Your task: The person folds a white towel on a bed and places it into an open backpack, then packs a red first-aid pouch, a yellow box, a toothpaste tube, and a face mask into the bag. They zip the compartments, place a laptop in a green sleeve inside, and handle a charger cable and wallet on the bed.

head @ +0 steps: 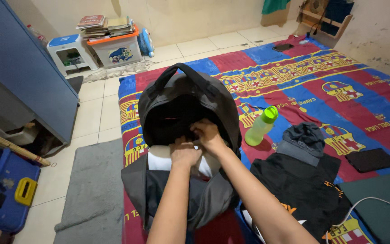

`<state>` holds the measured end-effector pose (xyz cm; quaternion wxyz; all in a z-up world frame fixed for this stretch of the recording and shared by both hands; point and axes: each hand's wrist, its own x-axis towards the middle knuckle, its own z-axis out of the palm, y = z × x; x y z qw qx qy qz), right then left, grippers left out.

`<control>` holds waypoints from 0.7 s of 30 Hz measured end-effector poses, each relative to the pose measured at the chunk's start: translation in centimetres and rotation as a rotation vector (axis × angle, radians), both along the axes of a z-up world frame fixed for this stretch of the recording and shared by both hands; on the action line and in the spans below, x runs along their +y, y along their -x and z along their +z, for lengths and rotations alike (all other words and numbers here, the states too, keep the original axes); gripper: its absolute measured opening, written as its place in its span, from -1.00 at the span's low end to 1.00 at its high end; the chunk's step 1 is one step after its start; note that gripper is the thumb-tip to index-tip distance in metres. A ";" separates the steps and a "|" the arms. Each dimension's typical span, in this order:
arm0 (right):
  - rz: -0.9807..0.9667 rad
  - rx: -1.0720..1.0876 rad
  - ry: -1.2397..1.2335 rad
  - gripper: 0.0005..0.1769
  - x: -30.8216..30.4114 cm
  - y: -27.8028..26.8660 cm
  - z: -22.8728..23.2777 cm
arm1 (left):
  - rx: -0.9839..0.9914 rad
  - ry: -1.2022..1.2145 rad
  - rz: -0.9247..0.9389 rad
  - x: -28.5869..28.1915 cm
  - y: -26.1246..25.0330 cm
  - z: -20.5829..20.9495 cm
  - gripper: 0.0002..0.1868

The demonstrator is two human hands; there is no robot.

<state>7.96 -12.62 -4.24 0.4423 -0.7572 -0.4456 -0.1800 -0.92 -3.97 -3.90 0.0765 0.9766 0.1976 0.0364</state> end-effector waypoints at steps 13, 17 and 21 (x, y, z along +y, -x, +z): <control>-0.061 -0.051 0.232 -0.48 -0.5 0.5 -3.3 | -0.005 0.169 -0.026 0.7 0.6 0.8 -0.10; -0.175 -0.084 0.412 -0.61 -1.4 3.0 -1.0 | 0.081 0.081 -0.028 -0.4 1.5 1.7 0.01; -0.264 -0.234 0.178 -0.53 -3.7 6.1 2.2 | -0.085 0.053 -0.044 -1.2 2.7 2.6 0.03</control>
